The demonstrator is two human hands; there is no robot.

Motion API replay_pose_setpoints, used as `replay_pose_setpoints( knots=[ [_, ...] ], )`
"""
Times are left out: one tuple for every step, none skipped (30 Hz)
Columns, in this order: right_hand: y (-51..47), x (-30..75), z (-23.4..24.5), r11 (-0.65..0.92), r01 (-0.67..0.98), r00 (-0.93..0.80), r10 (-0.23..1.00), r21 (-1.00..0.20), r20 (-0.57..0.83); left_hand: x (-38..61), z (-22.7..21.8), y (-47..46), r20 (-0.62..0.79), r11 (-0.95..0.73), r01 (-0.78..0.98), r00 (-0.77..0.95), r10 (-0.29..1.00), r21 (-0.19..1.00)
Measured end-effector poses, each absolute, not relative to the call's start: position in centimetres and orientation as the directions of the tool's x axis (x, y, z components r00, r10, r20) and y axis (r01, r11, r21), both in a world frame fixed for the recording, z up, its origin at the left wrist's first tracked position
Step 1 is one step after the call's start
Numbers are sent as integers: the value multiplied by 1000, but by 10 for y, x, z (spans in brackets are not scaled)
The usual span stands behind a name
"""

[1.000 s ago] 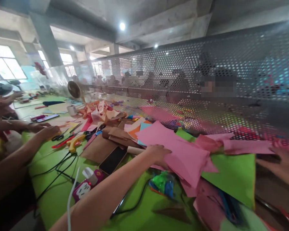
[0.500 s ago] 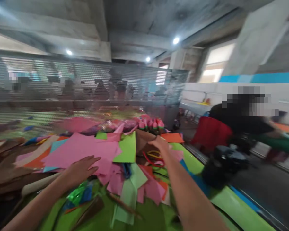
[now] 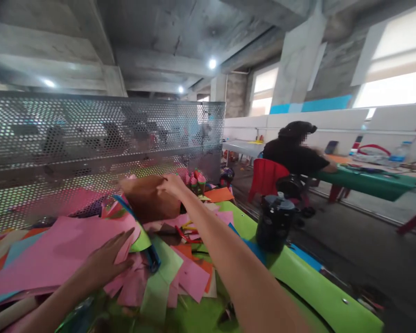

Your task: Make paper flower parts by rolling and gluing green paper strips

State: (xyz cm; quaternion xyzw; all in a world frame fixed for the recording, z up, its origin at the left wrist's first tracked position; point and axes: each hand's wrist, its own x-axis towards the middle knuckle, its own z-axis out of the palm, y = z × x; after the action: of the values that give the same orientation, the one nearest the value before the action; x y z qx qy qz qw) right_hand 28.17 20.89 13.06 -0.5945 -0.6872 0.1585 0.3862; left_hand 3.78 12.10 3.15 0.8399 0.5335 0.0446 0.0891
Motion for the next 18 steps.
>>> replay_pose_setpoints(
  knots=[
    [214, 274, 138, 262, 704, -24, 938, -660, 346, 41, 30, 122, -8, -412, 894, 420, 908, 175],
    [218, 267, 145, 287, 711, -49, 931, -642, 362, 44, 29, 124, 2, -411, 898, 416, 909, 155],
    [222, 260, 153, 312, 713, -70, 922, -627, 380, 46, 27, 125, 3, -413, 900, 417, 909, 141],
    [225, 255, 161, 336, 713, -82, 912, -616, 402, 47, 24, 127, -2, -414, 901, 418, 909, 131],
    [228, 252, 169, 353, 711, -86, 902, -608, 423, 47, 21, 129, -14, -410, 904, 415, 910, 122],
    [230, 250, 175, 364, 708, -82, 893, -605, 442, 47, 18, 131, -27, -400, 909, 405, 914, 116],
    [231, 250, 181, 370, 704, -71, 886, -606, 458, 46, 15, 134, -40, -389, 915, 395, 918, 110],
    [232, 251, 184, 370, 700, -55, 881, -611, 471, 45, 12, 136, -48, -381, 919, 387, 921, 103],
    [233, 253, 186, 366, 694, -35, 877, -620, 479, 43, 9, 139, -52, -373, 923, 379, 924, 95],
    [234, 257, 186, 359, 687, -14, 876, -632, 482, 40, 6, 141, -54, -361, 929, 366, 929, 85],
    [235, 260, 184, 348, 678, 8, 877, -647, 480, 38, 5, 144, -58, -343, 936, 347, 936, 72],
    [236, 264, 180, 334, 668, 31, 881, -666, 472, 36, 4, 146, -62, -321, 945, 324, 944, 59],
    [237, 268, 175, 317, 655, 53, 886, -686, 461, 33, 4, 149, -64, -299, 953, 302, 951, 46],
    [237, 272, 169, 299, 640, 76, 892, -708, 446, 31, 4, 151, -61, -282, 959, 284, 957, 36],
    [237, 276, 162, 283, 622, 97, 898, -730, 430, 29, 6, 152, -53, -272, 962, 273, 961, 27],
    [237, 280, 155, 267, 603, 117, 902, -752, 415, 27, 7, 153, -39, -269, 963, 270, 962, 19],
    [237, 283, 149, 253, 583, 136, 906, -772, 401, 27, 9, 154, -26, -273, 962, 273, 962, 10],
    [236, 287, 143, 241, 563, 155, 909, -791, 388, 27, 10, 154, -17, -280, 960, 280, 960, 2]
  ],
)
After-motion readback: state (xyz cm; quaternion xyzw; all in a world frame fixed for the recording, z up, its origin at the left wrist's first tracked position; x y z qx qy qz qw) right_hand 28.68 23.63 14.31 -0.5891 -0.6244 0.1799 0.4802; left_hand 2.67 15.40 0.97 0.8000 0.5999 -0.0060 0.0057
